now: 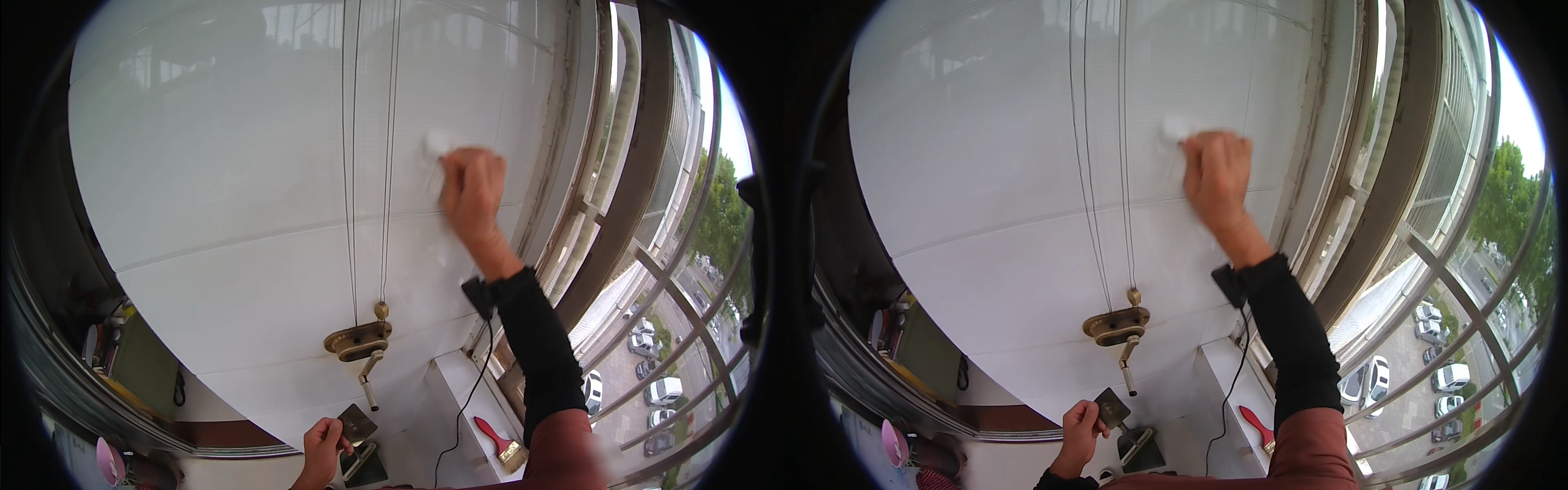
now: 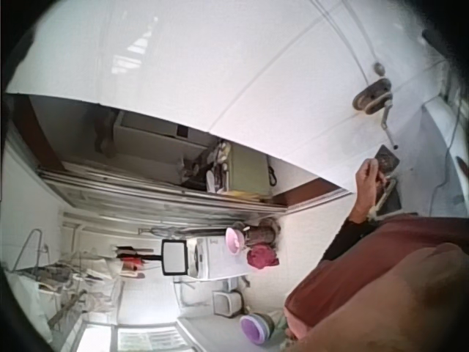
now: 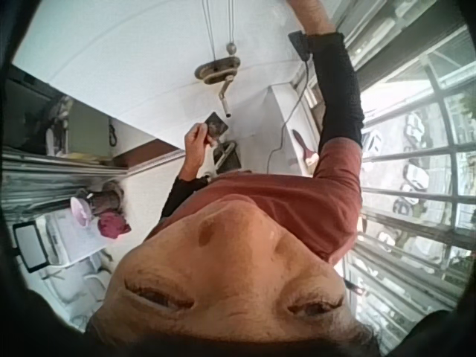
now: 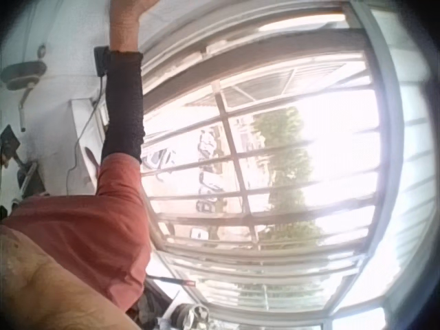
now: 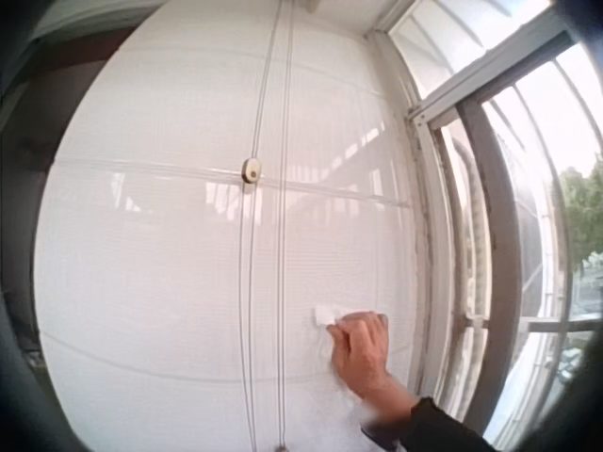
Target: The person moves a mop and buckets, then retrieves a small dark rectangular object and a white wipe from a desk. They wipe a section of the wall, attach a metal bracket to the object, and press the object onto the wall to install it.
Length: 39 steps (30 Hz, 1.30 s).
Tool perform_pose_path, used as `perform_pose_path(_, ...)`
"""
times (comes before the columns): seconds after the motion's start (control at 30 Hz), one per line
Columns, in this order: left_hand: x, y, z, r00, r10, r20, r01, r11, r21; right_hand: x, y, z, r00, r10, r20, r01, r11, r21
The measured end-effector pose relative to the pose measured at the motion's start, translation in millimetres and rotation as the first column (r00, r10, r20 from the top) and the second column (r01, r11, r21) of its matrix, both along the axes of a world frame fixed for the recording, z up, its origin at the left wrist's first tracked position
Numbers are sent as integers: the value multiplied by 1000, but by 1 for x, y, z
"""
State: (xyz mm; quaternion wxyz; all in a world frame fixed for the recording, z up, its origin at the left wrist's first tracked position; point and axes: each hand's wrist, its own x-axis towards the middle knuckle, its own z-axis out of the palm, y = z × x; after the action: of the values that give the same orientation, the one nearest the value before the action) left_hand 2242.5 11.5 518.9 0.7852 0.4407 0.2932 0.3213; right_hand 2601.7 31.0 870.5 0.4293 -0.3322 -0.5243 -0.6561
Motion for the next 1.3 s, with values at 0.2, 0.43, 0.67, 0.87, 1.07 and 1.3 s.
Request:
perform_pose_path(0.2,5,0,0,999,-29,-17,29,999,-33,6,19,12,993,-39,-109,49,994,94)
perform_pose_path(0.43,-4,8,-2,999,-31,-24,31,999,-16,13,13,17,968,-84,-234,113,988,110)
perform_pose_path(0.67,-10,13,-3,999,-26,-42,26,1000,-7,4,6,2,987,-117,110,121,992,-28)
perform_pose_path(0.87,-21,15,-6,1000,-18,-22,17,999,-33,23,10,-5,924,-57,-379,99,991,93)
perform_pose_path(1.07,-31,24,-10,1000,-7,-29,7,1000,-8,34,4,-16,912,15,-410,53,987,152)
perform_pose_path(1.3,-21,19,-9,997,-71,-27,70,997,-26,15,18,-21,993,52,-105,-57,997,-50)
